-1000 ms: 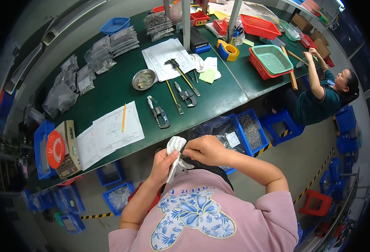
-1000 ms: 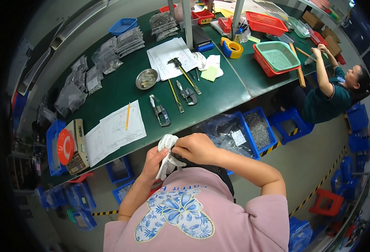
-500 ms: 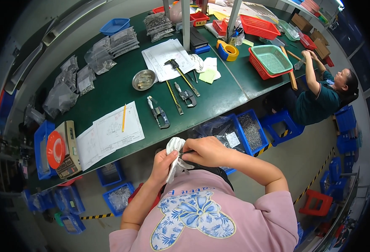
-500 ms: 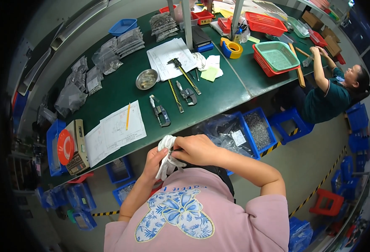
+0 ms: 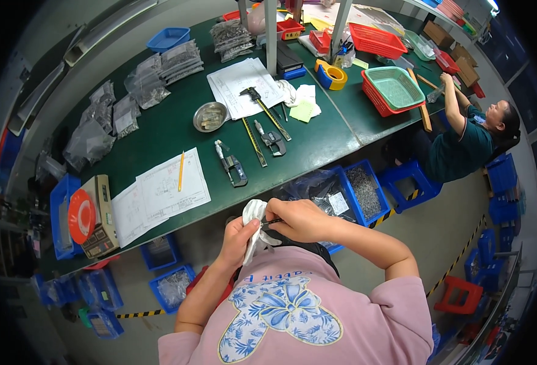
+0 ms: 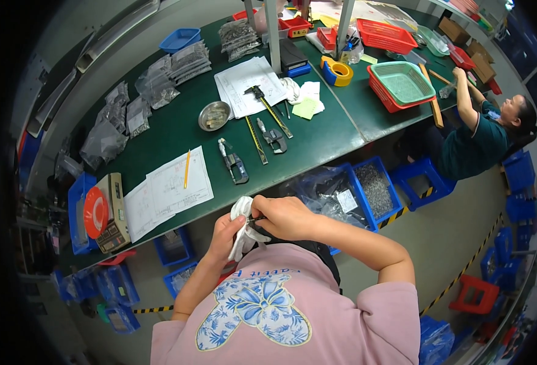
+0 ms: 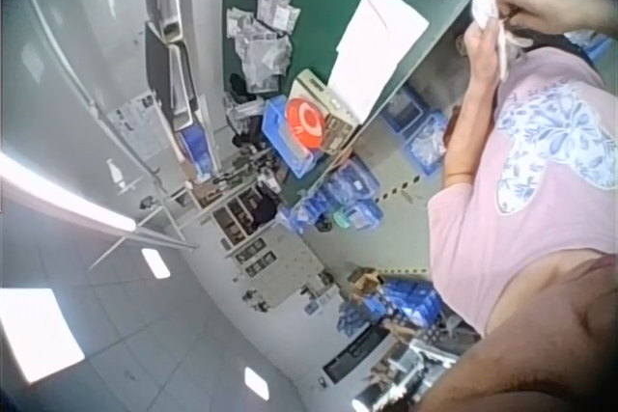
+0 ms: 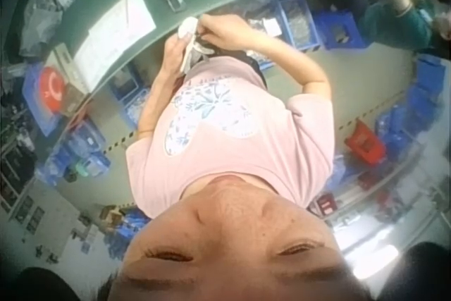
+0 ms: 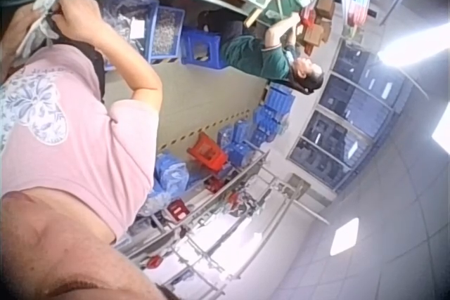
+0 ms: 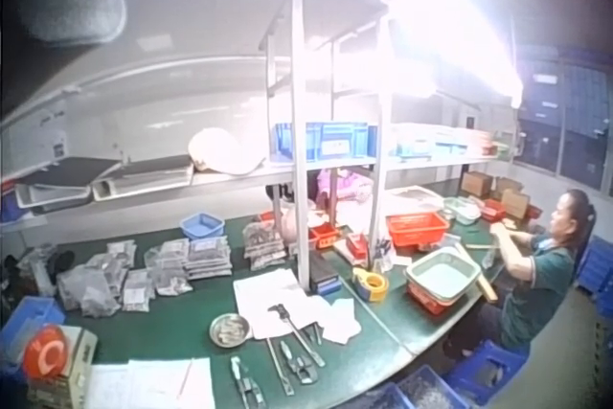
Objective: The recorder is wiping small metal components with a white cloth for inspection or cleaning.
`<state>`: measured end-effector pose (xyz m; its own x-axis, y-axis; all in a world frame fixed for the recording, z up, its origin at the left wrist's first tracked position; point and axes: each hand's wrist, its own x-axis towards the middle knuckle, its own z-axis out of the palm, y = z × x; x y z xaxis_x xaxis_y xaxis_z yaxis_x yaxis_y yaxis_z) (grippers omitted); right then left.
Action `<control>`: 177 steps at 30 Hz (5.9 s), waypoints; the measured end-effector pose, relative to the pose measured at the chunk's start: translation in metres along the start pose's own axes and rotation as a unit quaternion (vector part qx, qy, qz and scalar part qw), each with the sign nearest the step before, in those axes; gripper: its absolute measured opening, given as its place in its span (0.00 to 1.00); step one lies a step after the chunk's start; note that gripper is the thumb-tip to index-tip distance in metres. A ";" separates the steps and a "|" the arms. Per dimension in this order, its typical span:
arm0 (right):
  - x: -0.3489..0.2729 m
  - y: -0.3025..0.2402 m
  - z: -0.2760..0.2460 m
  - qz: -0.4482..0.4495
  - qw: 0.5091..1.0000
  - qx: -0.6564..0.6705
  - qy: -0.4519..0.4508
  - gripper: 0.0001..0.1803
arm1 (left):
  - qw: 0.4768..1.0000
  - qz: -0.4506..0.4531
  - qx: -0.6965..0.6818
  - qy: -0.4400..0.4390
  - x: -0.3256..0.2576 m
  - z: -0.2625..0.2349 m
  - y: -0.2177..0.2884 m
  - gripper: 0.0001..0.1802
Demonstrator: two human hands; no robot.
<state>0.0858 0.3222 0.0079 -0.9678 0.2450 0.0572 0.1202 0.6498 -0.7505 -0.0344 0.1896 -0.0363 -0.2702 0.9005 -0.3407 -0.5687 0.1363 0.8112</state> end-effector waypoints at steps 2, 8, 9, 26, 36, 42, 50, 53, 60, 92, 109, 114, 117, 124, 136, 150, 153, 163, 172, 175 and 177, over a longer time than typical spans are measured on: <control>0.000 -0.004 -0.003 0.041 0.998 0.002 -0.053 0.10 | 1.000 -0.001 -0.004 0.003 0.000 0.004 0.002 0.11; -0.001 0.000 -0.002 0.013 0.999 0.001 -0.034 0.09 | 1.000 -0.001 0.013 -0.006 0.001 0.002 0.002 0.11; -0.001 -0.001 -0.001 0.013 0.999 0.001 -0.033 0.09 | 1.000 -0.005 0.011 -0.004 0.000 0.002 0.003 0.11; -0.003 0.006 0.008 -0.002 0.999 -0.038 0.017 0.11 | 1.000 -0.003 0.000 0.022 0.004 0.003 -0.002 0.10; -0.003 0.001 0.012 0.002 0.997 0.004 0.082 0.08 | 0.999 -0.030 0.029 0.014 0.001 0.009 0.003 0.11; -0.002 0.007 0.006 0.038 0.997 0.002 0.060 0.08 | 0.998 -0.044 0.013 0.031 0.007 0.005 -0.001 0.11; -0.001 0.015 0.026 -0.056 0.990 -0.078 0.101 0.08 | 0.962 -0.167 -0.215 0.031 0.027 0.012 -0.007 0.11; 0.004 0.021 0.019 -0.042 0.989 -0.071 0.120 0.08 | 0.955 -0.186 -0.223 0.057 0.034 0.004 -0.010 0.11; 0.058 0.141 -0.024 0.221 0.946 -0.079 0.222 0.05 | 0.941 -0.218 -0.232 0.115 0.040 -0.043 -0.016 0.10; 0.215 0.326 -0.063 0.470 0.821 -0.190 0.262 0.09 | 0.936 -0.325 -0.131 0.015 0.160 -0.132 0.040 0.10; -0.056 0.067 0.088 0.372 0.790 0.230 0.429 0.11 | 0.900 -0.337 0.173 -0.218 0.119 -0.017 -0.049 0.08; -0.176 0.004 0.117 0.433 0.701 0.225 0.520 0.10 | 0.841 -0.409 0.171 -0.309 0.051 0.068 -0.121 0.08; -0.260 -0.024 0.158 0.472 0.632 0.100 0.607 0.10 | 0.797 -0.459 0.179 -0.349 0.000 0.115 -0.172 0.09; -0.385 -0.091 0.194 0.376 0.411 0.334 0.760 0.09 | 0.690 -0.498 0.259 -0.457 -0.103 0.239 -0.248 0.07; -0.527 0.023 0.097 0.309 0.338 0.208 0.865 0.09 | 0.717 -0.271 0.337 -0.547 -0.082 0.413 -0.366 0.13; -0.712 0.192 -0.138 0.310 0.422 0.213 0.825 0.08 | 0.709 -0.402 0.269 -0.513 0.054 0.682 -0.448 0.11; -0.757 0.242 -0.173 0.291 0.439 0.214 0.822 0.09 | 0.721 -0.369 0.267 -0.522 0.088 0.730 -0.482 0.11; -0.876 0.392 -0.355 0.305 0.599 0.293 0.680 0.09 | 0.890 -0.334 0.142 -0.276 0.196 0.882 -0.518 0.15; -0.926 0.538 -0.512 0.274 0.659 0.288 0.638 0.07 | 0.898 -0.408 -0.163 -0.007 0.358 0.936 -0.558 0.19; -0.942 0.586 -0.565 0.325 0.639 0.299 0.630 0.08 | 0.897 -0.401 -0.183 0.045 0.422 0.978 -0.572 0.14; -0.950 0.608 -0.601 0.333 0.651 0.291 0.617 0.08 | 0.910 -0.385 -0.140 0.055 0.448 1.016 -0.562 0.12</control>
<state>1.2107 0.9175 -0.1071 0.2128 0.9578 -0.1931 -0.0291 -0.1913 -0.9811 0.9537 0.9358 -0.1623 0.2254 0.5326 -0.8158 -0.7945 0.5851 0.1625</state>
